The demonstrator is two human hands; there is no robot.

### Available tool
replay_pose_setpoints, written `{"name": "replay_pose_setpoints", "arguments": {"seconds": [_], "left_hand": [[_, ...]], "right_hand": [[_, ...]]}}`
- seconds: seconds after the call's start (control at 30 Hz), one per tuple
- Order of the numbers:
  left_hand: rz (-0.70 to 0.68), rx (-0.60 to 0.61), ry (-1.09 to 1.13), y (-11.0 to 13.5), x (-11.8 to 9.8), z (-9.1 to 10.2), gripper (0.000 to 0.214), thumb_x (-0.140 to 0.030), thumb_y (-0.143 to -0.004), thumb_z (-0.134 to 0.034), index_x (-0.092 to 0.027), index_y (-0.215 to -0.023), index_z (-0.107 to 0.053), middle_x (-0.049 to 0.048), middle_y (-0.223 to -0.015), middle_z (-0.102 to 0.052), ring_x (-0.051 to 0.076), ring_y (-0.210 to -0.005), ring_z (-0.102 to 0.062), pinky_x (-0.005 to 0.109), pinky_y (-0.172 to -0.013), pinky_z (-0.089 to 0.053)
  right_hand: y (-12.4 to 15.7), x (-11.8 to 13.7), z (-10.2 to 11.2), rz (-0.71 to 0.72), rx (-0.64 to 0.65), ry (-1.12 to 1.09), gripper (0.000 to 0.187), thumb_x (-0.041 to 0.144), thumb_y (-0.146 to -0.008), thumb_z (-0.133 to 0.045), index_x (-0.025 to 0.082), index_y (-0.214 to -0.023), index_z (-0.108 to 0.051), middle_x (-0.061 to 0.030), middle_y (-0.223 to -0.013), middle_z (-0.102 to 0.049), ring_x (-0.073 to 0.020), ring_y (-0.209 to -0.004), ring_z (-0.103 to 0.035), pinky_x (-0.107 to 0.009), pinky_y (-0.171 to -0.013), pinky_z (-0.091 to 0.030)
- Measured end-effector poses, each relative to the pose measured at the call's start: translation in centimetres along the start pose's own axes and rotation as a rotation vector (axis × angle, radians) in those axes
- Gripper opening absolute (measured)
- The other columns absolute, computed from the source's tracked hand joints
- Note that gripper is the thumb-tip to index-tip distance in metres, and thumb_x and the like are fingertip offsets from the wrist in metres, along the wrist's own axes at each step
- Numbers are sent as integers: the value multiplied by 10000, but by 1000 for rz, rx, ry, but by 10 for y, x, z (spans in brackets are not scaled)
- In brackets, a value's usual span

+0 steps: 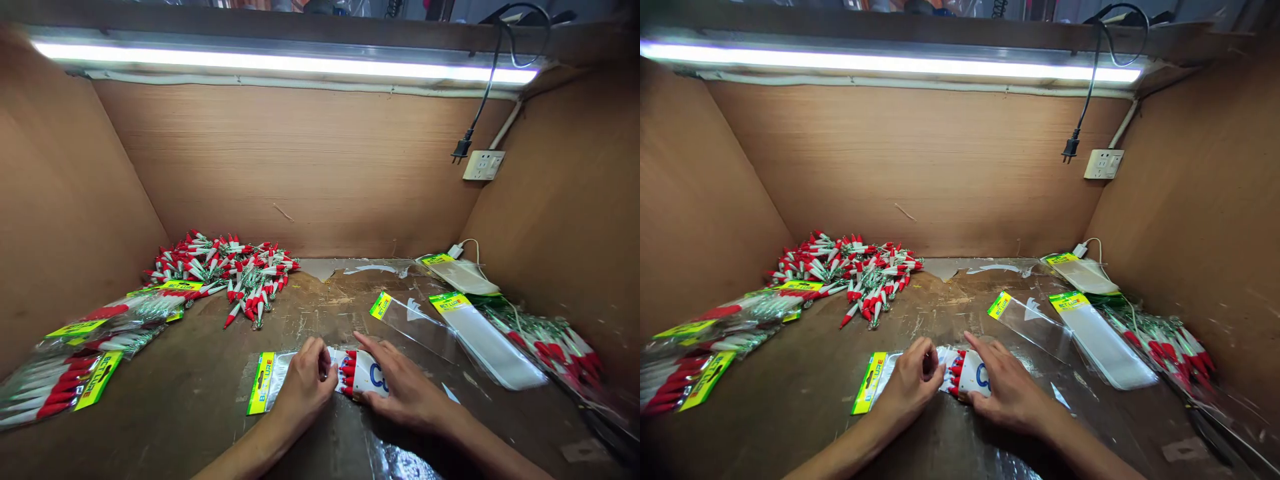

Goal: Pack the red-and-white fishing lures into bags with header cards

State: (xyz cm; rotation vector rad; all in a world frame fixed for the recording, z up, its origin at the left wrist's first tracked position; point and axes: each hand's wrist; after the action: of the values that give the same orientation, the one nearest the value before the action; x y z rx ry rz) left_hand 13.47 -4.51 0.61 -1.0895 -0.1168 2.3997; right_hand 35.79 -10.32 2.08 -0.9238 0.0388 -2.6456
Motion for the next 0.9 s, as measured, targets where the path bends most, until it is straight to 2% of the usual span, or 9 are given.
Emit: {"name": "replay_pose_setpoints", "arguments": {"seconds": [0.1, 0.17, 0.27, 0.4, 0.6, 0.8, 0.9], "left_hand": [[-5, 31, -9, -4, -4, -1, 156, -254, -806, -655, -212, -928, -569, 15, -875, -595, 167, -707, -587, 271, -642, -429], [-30, 35, -86, -7, -6, -2, 70, -248, -828, -628, -207, -818, -572, 18, -835, -587, 175, -725, -580, 273, -654, -411], [-42, -2, -167, -8, -5, -3, 155, -169, -876, -509, -208, -726, -516, 9, -766, -554, 170, -705, -549, 268, -634, -365], [-5, -35, -137, -6, -1, -1, 157, -142, -898, -439, -215, -764, -477, -10, -747, -532, 162, -679, -525, 263, -617, -337], [17, -82, -77, -2, 4, -2, 161, -177, -907, -414, -220, -761, -464, -1, -804, -499, 175, -714, -518, 280, -652, -366], [74, -72, 12, -2, 8, 1, 189, -225, -923, -395, -224, -743, -453, 14, -836, -496, 188, -737, -537, 296, -654, -397], [29, -33, -36, 0, 6, 3, 205, -242, -941, -401, -225, -742, -450, 10, -817, -500, 192, -737, -540, 305, -662, -403]], "right_hand": [[0, -1, -2, 22, 6, 25, 897, 248, -759, -645, 247, -1565, -250, -74, -1527, -429, -287, -1346, -409, -431, -1147, -315], [0, -2, -3, 40, 0, 42, 897, 236, -755, -634, 244, -1565, -248, -68, -1532, -424, -278, -1348, -407, -430, -1155, -306], [-1, -4, -5, 66, -7, 51, 908, 221, -749, -627, 248, -1568, -236, -61, -1518, -438, -260, -1323, -430, -420, -1152, -317], [0, -3, -5, 67, -10, 37, 915, 222, -749, -633, 251, -1570, -230, -66, -1499, -455, -251, -1315, -439, -402, -1137, -340], [2, -3, -6, 22, -7, 45, 901, 253, -758, -626, 236, -1569, -236, -82, -1505, -451, -286, -1327, -422, -436, -1136, -325], [2, -3, -9, 4, -32, 47, 890, 251, -757, -630, 249, -1564, -256, -84, -1456, -500, -272, -1275, -464, -411, -1107, -358], [2, -1, -8, 32, -35, 48, 892, 242, -749, -632, 266, -1561, -264, -62, -1491, -472, -274, -1299, -436, -414, -1124, -336]]}}
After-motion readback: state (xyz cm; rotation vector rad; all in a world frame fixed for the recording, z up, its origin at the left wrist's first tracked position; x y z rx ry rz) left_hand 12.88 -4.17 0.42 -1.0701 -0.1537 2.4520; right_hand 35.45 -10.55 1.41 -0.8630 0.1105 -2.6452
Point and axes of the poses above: each hand's wrist, its own y-axis away from the middle knuckle, its own z-axis out of the back of the hand, x = y × z
